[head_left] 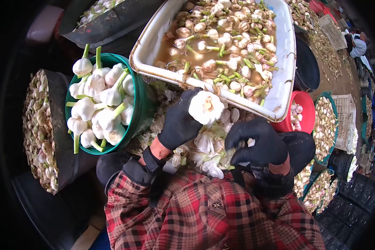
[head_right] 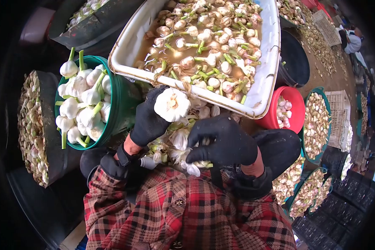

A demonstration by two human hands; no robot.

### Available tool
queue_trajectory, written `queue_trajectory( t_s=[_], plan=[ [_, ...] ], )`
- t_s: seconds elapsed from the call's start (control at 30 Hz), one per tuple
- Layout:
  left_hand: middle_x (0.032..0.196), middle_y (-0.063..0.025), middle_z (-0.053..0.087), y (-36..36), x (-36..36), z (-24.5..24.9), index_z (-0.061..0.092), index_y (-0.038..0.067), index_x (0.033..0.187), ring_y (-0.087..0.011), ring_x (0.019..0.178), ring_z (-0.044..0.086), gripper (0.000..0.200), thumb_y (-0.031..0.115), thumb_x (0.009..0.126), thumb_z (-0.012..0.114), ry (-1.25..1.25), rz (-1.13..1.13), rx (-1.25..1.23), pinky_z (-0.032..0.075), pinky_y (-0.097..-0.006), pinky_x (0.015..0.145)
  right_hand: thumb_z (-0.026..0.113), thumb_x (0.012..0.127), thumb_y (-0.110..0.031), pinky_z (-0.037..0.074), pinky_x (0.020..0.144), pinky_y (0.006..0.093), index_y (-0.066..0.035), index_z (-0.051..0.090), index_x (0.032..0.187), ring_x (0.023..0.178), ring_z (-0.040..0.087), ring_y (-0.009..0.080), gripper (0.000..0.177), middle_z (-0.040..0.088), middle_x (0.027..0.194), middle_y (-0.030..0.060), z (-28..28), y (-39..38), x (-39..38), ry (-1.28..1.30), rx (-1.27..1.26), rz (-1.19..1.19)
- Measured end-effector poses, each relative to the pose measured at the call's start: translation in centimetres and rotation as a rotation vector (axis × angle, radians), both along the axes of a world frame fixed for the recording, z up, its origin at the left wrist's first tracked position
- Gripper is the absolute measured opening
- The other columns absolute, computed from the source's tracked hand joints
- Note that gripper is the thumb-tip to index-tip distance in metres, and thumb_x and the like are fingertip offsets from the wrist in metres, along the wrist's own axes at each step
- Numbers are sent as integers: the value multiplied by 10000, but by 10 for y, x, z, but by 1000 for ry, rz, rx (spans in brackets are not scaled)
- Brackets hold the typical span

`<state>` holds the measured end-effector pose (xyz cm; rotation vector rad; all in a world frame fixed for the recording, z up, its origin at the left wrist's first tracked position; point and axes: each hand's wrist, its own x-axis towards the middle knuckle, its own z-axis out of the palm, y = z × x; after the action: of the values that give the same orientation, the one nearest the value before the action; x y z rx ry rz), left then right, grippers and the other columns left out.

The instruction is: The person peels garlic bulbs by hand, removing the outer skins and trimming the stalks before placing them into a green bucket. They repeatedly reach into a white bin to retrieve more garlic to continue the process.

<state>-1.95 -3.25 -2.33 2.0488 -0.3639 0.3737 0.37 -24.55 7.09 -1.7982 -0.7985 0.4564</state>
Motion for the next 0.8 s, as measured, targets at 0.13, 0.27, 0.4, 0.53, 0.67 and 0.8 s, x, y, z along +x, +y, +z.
queue_trajectory(
  t_s=[0.13,0.27,0.4,0.53,0.67,0.8],
  plan=[
    [1135,-181,616,-3,-3,2,574,37,1199,-360,1043,597,499,73,715,691,-51,-37,36,484,-397,902,771,712,-79,477,561,303,-77,677,888,651,623,183,199,645,823,70,-14,18,-1,-235,-126,-432],
    [1064,-174,624,-2,-5,8,550,45,1227,-359,970,605,545,53,698,685,15,-76,131,496,-418,814,701,753,-66,486,576,353,-54,653,859,686,631,268,117,619,834,101,-32,29,-3,-407,-179,-437],
    [1039,-174,625,0,-8,2,547,44,1225,-359,962,604,542,32,697,667,31,-96,193,497,-412,805,659,766,-51,487,591,380,-37,618,807,699,615,321,60,601,807,121,-34,33,-9,-530,-302,-427],
    [1082,-182,623,-6,-8,2,545,32,1224,-363,1015,599,527,44,712,665,132,-62,-29,492,-399,853,682,740,-41,483,594,391,-47,591,827,691,609,334,126,587,790,125,-26,30,-14,-374,-138,-182],
    [1155,-195,608,-1,-1,4,543,16,1224,-358,1072,594,510,69,736,682,28,-23,-54,481,-377,905,802,651,-140,499,686,381,-45,581,941,810,618,322,377,590,923,136,-24,26,-16,-337,-97,-233],
    [1159,-198,610,-7,-10,-1,527,-10,1246,-347,1062,609,575,127,726,730,101,-39,-140,480,-378,905,851,606,-277,487,881,405,-44,527,1214,1073,568,351,727,533,1183,167,-24,34,-17,-460,-253,-398]
  ],
)
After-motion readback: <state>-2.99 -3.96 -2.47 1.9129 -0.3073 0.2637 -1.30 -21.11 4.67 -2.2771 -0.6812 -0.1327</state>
